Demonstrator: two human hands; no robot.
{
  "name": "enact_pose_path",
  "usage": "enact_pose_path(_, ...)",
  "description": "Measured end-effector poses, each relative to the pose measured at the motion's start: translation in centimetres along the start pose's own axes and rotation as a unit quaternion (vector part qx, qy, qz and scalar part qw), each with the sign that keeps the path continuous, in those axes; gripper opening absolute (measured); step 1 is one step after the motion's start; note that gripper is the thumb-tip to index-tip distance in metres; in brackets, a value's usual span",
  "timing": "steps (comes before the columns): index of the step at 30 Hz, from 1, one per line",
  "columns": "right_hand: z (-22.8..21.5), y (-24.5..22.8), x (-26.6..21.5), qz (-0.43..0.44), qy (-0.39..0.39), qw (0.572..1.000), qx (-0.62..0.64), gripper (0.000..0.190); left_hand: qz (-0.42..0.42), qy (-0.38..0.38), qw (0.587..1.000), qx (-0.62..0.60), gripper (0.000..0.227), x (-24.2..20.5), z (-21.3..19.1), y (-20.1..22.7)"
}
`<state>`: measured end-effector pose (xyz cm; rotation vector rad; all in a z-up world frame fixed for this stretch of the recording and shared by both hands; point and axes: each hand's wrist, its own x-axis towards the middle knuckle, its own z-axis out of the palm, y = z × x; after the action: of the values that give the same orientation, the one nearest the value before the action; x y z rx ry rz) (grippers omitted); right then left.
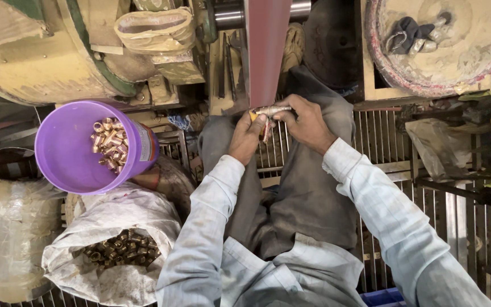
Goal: The person repeatedly picks up small brass-colored metal parts from a white sack and grinds them against a vertical belt sander. After grinding, the person places the parts into a purple bucket. The process is repeated continuously.
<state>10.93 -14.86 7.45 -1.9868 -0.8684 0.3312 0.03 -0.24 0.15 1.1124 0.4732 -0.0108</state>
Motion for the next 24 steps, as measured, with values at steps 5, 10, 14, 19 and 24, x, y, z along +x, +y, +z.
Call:
enact_pose_path(5, 0.1, 0.2, 0.1, 0.016, -0.007, 1.000, 0.009, 0.014, -0.014, 0.004, 1.000, -0.022, 0.027, 0.1, 0.0, -0.1)
enact_pose_path(10, 0.2, 0.8, 0.2, 0.029, -0.016, 0.999, 0.021, 0.017, -0.012, 0.004, 0.999, -0.038, 0.025, 0.3, 0.1, -0.4)
enact_pose_path(14, 0.3, 1.5, 0.4, 0.055, -0.030, 0.998, 0.024, 0.019, -0.014, 0.006, 0.999, -0.032, 0.026, 0.5, -0.2, -0.8)
enact_pose_path(19, 0.2, 2.5, 0.5, 0.057, -0.054, 0.996, 0.033, 0.018, -0.008, 0.003, 1.000, 0.010, 0.027, 0.5, -0.6, -0.8)
enact_pose_path(24, -0.5, 3.0, -0.7, 0.165, -0.151, 0.958, 0.181, 0.021, -0.011, -0.038, 0.998, 0.059, 0.030, -1.2, -0.7, 0.9)
